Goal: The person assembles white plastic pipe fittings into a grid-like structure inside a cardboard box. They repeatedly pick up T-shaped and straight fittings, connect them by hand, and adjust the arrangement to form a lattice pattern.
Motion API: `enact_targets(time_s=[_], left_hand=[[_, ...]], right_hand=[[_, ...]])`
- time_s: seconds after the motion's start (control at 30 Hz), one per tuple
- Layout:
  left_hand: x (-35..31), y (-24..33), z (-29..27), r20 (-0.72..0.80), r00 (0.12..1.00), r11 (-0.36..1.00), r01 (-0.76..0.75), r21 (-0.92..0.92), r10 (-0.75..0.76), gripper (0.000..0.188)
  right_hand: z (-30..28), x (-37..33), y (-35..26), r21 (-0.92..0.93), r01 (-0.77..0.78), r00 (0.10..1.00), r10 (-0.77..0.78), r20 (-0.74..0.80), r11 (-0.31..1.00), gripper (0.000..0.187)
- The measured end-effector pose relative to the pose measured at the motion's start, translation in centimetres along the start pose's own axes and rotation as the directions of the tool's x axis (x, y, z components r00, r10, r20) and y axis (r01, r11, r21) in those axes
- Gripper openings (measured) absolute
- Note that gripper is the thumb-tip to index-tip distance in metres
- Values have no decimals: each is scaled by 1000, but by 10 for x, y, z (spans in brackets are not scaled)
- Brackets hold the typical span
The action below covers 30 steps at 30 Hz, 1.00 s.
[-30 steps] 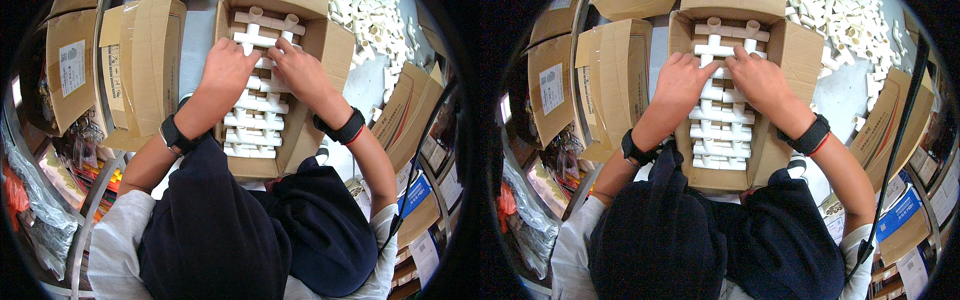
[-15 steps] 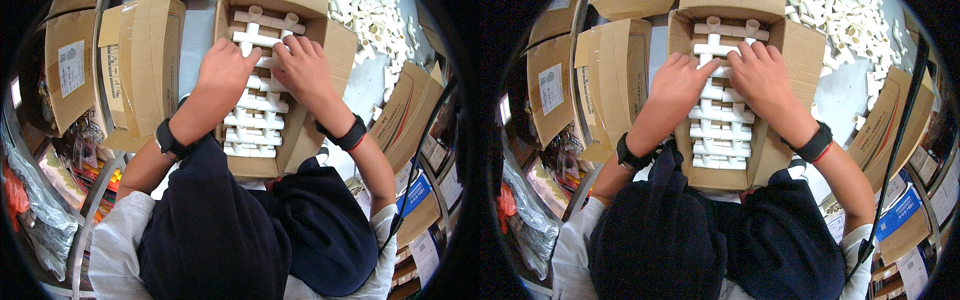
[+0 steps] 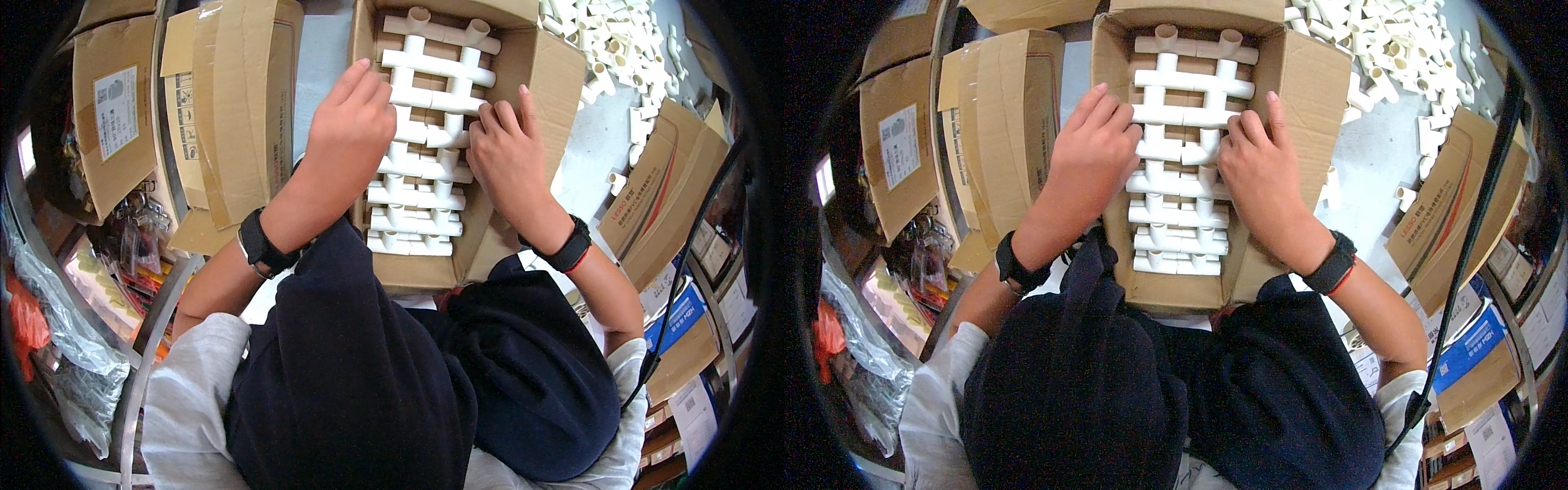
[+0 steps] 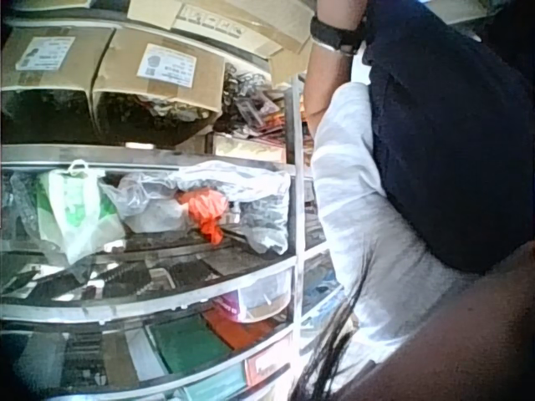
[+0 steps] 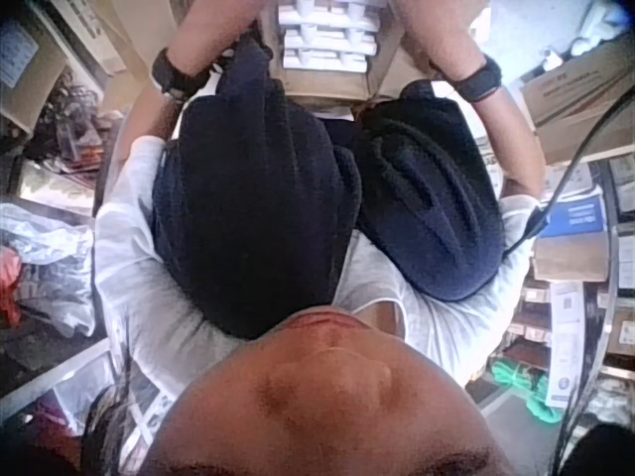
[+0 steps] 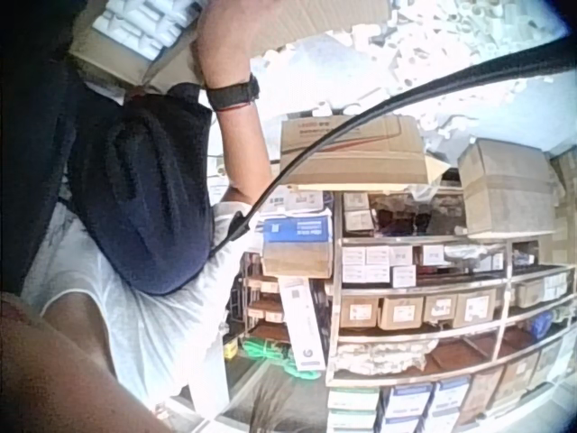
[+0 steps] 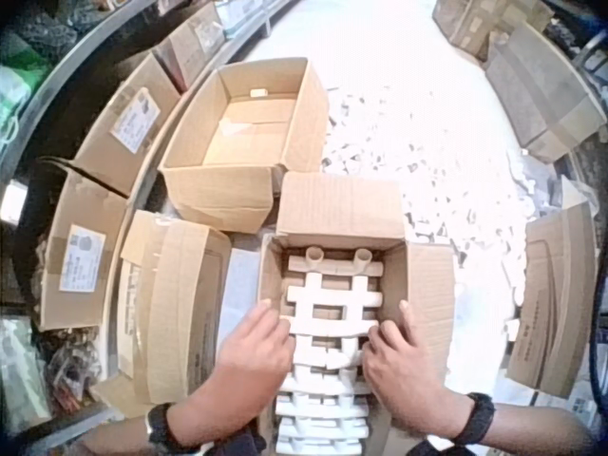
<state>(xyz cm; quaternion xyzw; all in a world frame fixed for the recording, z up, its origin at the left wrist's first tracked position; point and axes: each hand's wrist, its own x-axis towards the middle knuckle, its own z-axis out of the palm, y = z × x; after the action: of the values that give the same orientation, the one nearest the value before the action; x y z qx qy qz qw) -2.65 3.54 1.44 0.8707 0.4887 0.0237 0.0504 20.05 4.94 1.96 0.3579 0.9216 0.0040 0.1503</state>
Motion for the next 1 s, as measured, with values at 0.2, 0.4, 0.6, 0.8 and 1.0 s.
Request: enact_targets(time_s=[0.2,0.4,0.6,0.8,1.0], left_hand=[[-2,6,6,-43,999,999,19,-47,-21,6],[-3,7,9,-22,999,999,24,-23,-25,1],[-3,6,10,-58,998,1000,12,-14,-13,2],[-1,6,1,38,999,998,37,-58,-35,13],[4,4,-9,-15,994,953,101,-286,-110,25]], right_hand=[[1,2,0,61,6,999,-8,42,998,15],[4,2,-1,60,2,1000,-3,14,998,15],[5,2,-1,69,7,1000,-7,2,998,14],[-8,1,4,183,3,1000,0,-17,983,13],[-19,-16,44,432,-6,920,175,-352,902,27]])
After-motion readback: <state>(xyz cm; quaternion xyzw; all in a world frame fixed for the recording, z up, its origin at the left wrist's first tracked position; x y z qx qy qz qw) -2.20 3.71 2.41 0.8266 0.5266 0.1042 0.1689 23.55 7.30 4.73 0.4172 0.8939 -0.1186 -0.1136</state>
